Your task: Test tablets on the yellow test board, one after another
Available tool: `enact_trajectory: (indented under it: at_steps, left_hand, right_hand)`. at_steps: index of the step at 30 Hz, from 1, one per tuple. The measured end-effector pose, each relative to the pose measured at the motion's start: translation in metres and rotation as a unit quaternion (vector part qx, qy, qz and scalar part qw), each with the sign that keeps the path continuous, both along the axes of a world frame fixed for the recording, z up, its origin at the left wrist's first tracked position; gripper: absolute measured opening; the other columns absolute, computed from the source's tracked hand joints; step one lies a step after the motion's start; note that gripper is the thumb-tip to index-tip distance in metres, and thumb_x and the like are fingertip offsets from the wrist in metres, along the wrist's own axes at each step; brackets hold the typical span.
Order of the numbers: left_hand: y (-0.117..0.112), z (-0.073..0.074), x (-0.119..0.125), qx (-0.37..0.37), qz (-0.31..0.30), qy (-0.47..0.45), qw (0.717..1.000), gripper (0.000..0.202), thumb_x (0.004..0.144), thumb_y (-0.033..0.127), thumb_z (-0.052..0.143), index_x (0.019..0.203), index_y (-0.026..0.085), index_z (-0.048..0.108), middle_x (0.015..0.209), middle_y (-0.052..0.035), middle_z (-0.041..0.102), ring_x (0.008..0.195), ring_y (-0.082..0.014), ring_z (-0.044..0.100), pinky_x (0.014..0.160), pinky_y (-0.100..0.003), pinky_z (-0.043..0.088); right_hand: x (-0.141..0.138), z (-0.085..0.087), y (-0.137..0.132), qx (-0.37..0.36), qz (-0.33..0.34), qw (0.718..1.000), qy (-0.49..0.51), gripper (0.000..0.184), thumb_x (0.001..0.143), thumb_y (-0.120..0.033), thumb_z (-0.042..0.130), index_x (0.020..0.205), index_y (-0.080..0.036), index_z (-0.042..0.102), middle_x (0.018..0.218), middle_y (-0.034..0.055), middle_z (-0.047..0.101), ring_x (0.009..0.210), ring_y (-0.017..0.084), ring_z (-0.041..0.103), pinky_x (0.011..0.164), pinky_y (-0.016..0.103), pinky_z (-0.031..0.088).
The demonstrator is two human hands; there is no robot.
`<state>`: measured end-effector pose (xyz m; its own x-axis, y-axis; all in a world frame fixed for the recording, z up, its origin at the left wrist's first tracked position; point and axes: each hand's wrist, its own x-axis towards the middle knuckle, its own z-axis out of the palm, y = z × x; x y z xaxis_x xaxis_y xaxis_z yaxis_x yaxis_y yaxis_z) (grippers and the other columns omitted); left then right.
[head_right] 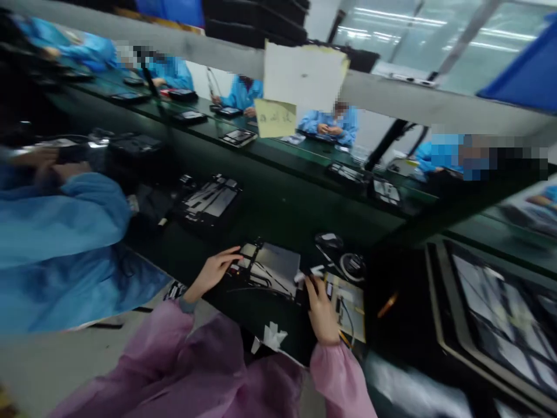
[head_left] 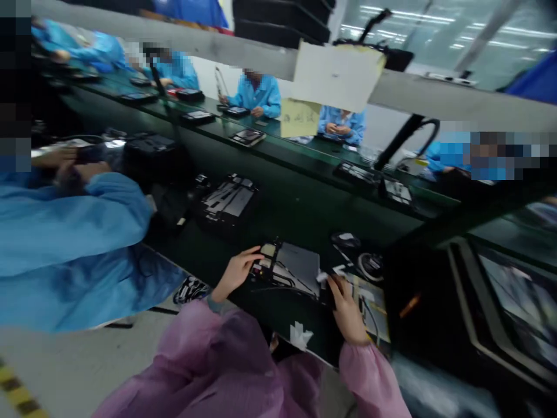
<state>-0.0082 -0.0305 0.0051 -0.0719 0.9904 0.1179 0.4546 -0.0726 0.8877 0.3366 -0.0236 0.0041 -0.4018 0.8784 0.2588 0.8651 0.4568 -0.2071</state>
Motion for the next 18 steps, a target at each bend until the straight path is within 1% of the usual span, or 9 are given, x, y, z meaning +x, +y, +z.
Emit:
enact_trajectory:
  at_steps: [1, 3, 5, 7, 9, 11, 14, 16, 18]
  left_hand:
    - [-0.003, 0.0, 0.001, -0.008, 0.0, -0.015, 1.0, 0.032, 0.089, 0.024, 0.044, 0.103, 0.023, 0.073, 0.133, -0.0061, 0.061, 0.117, -0.0204, 0.061, 0.102, -0.037, 0.048]
    - [-0.008, 0.001, 0.004, -0.025, 0.025, -0.073, 0.997, 0.03, 0.089, 0.027, 0.048, 0.108, 0.022, 0.071, 0.133, -0.0074, 0.061, 0.117, -0.021, 0.061, 0.098, -0.036, 0.051]
    - [-0.01, 0.003, 0.009, -0.047, 0.056, -0.153, 0.986, 0.031, 0.087, 0.026, 0.053, 0.115, 0.021, 0.066, 0.133, -0.0097, 0.061, 0.12, -0.0223, 0.059, 0.098, -0.037, 0.05]
    - [-0.008, 0.007, 0.014, -0.079, 0.086, -0.237, 0.965, 0.037, 0.084, 0.022, 0.06, 0.121, 0.02, 0.061, 0.133, -0.0114, 0.06, 0.123, -0.0236, 0.057, 0.101, -0.039, 0.048]
    - [-0.004, 0.012, 0.019, -0.12, 0.094, -0.311, 0.938, 0.045, 0.081, 0.022, 0.065, 0.126, 0.019, 0.057, 0.134, -0.0131, 0.059, 0.122, -0.0244, 0.057, 0.102, -0.039, 0.047]
    - [0.001, 0.018, 0.025, -0.152, 0.075, -0.358, 0.918, 0.05, 0.08, 0.024, 0.068, 0.127, 0.017, 0.056, 0.13, -0.0137, 0.061, 0.119, -0.0253, 0.059, 0.1, -0.04, 0.047]
    - [0.008, 0.022, 0.031, -0.158, 0.022, -0.384, 0.909, 0.05, 0.076, 0.026, 0.071, 0.124, 0.016, 0.059, 0.12, -0.0106, 0.066, 0.112, -0.0259, 0.061, 0.097, -0.04, 0.047]
    - [0.011, 0.024, 0.031, -0.143, 0.012, -0.407, 0.902, 0.048, 0.074, 0.026, 0.072, 0.119, 0.017, 0.061, 0.115, -0.0081, 0.067, 0.108, -0.0253, 0.062, 0.096, -0.04, 0.047]
    - [0.015, 0.029, 0.028, -0.133, 0.011, -0.439, 0.888, 0.044, 0.075, 0.028, 0.071, 0.117, 0.016, 0.062, 0.111, -0.0069, 0.068, 0.106, -0.025, 0.062, 0.095, -0.039, 0.047]
  right_hand:
    - [0.003, -0.001, 0.0, 0.007, -0.005, 0.999, -0.031, 0.09, 0.061, 0.005, 0.039, 0.143, -0.029, 0.04, 0.14, 0.0119, 0.049, 0.1, 0.027, 0.067, 0.076, 0.036, 0.058]
    - [0.009, 0.0, 0.002, 0.028, 0.006, 0.996, -0.08, 0.091, 0.064, 0.004, 0.039, 0.148, -0.031, 0.032, 0.138, 0.012, 0.052, 0.094, 0.027, 0.069, 0.068, 0.035, 0.058]
    - [0.012, 0.003, 0.007, 0.07, 0.013, 0.992, -0.107, 0.083, 0.071, 0.002, 0.038, 0.148, -0.027, 0.03, 0.125, 0.0149, 0.06, 0.091, 0.029, 0.069, 0.068, 0.039, 0.058]
    - [0.011, 0.006, 0.012, 0.1, 0.029, 0.988, -0.118, 0.068, 0.076, -0.002, 0.039, 0.141, -0.023, 0.041, 0.104, 0.0157, 0.067, 0.089, 0.031, 0.068, 0.076, 0.044, 0.057]
    - [0.007, 0.006, 0.016, 0.103, 0.041, 0.987, -0.119, 0.054, 0.079, -0.006, 0.041, 0.129, -0.022, 0.055, 0.086, 0.0143, 0.067, 0.081, 0.032, 0.068, 0.078, 0.047, 0.055]
    - [0.005, 0.006, 0.019, 0.088, 0.038, 0.989, -0.114, 0.043, 0.079, -0.01, 0.045, 0.115, -0.021, 0.064, 0.078, 0.014, 0.065, 0.072, 0.031, 0.067, 0.072, 0.047, 0.054]
    - [0.007, 0.008, 0.025, 0.061, 0.044, 0.993, -0.094, 0.032, 0.078, -0.016, 0.047, 0.103, -0.02, 0.068, 0.076, 0.0152, 0.064, 0.069, 0.031, 0.066, 0.067, 0.046, 0.053]
    - [0.011, 0.014, 0.031, 0.039, 0.041, 0.996, -0.063, 0.031, 0.079, -0.021, 0.047, 0.103, -0.022, 0.068, 0.08, 0.0154, 0.065, 0.072, 0.031, 0.067, 0.066, 0.045, 0.053]
    - [0.017, 0.024, 0.039, 0.02, 0.026, 0.999, -0.03, 0.034, 0.081, -0.026, 0.047, 0.109, -0.025, 0.066, 0.087, 0.0149, 0.067, 0.079, 0.031, 0.068, 0.065, 0.043, 0.055]
